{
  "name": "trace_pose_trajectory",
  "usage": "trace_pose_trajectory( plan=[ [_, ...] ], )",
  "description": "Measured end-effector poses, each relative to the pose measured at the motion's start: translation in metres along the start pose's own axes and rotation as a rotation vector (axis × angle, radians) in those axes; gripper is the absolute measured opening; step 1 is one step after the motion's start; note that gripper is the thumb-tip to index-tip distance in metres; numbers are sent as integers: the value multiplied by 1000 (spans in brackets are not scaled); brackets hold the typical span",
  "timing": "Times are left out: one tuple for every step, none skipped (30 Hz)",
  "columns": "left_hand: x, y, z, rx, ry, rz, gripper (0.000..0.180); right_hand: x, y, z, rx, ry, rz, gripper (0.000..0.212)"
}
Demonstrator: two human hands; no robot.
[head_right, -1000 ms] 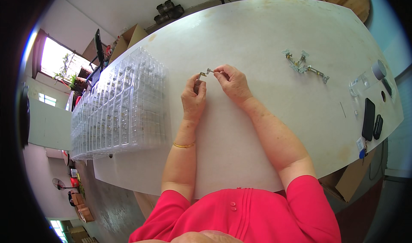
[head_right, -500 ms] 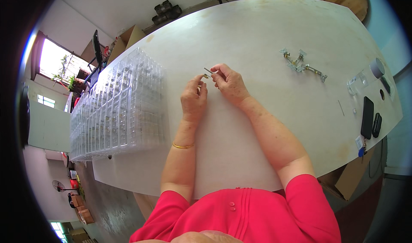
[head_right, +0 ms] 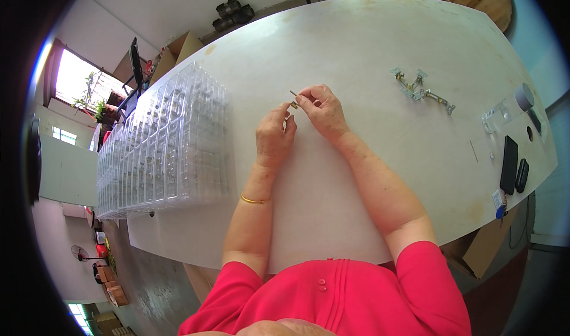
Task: The person assembles metal hinge parts by taking brackets from a plastic tray and inserting pins into them by hand. The person then adjusts a pouch at their waist and touches a phone on the table.
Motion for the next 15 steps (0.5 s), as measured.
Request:
trace_pose_trajectory(
  plan=[
    [2,0,-6,82,123,-7,31,-1,1,1,63,72,33,10],
    [1,-1,-13,164,247,-14,32,-1,4,0,127,143,67,12],
    [1,1,-14,163,247,-14,32,-1,3,-1,126,144,66,12],
    [0,4,-13,110,195,4,33,0,-1,-2,121,150,25,13],
    [-1,6,-11,58,143,22,33,1,-4,-3,117,156,-16,13],
    [-1,4,-14,55,144,23,33,2,-4,-2,115,156,-20,13],
    [-4,5,2,-153,-138,29,32,3,-6,-3,213,183,-48,13],
    [-11,11,17,-361,-421,37,31,3,-8,-4,310,209,-77,13],
    [-8,8,17,-363,-419,38,31,3,-9,-6,309,208,-80,13],
    [-11,7,25,-523,-570,15,30,4,-6,-8,294,216,-25,13],
    [-15,10,32,-684,-722,-8,29,4,-3,-10,279,223,29,13],
    [-16,9,35,-681,-722,-10,29,2,-2,-7,280,223,33,13],
    [-16,8,37,-715,-722,-42,29,-1,0,-3,146,201,47,13],
    [-17,6,39,-748,-722,-74,29,-3,3,1,11,178,61,13],
    [-17,7,39,-749,-724,-74,29,-4,2,2,10,180,62,13]
  ],
)
Point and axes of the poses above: each hand's wrist, its own x-axis towards the middle knuckle, its own y-axis out of the palm, z = x × y, the point moved 7 cm from there along x, towards the middle knuckle, and after that the axes turned 7 degrees about y, right-handed, at the moved point
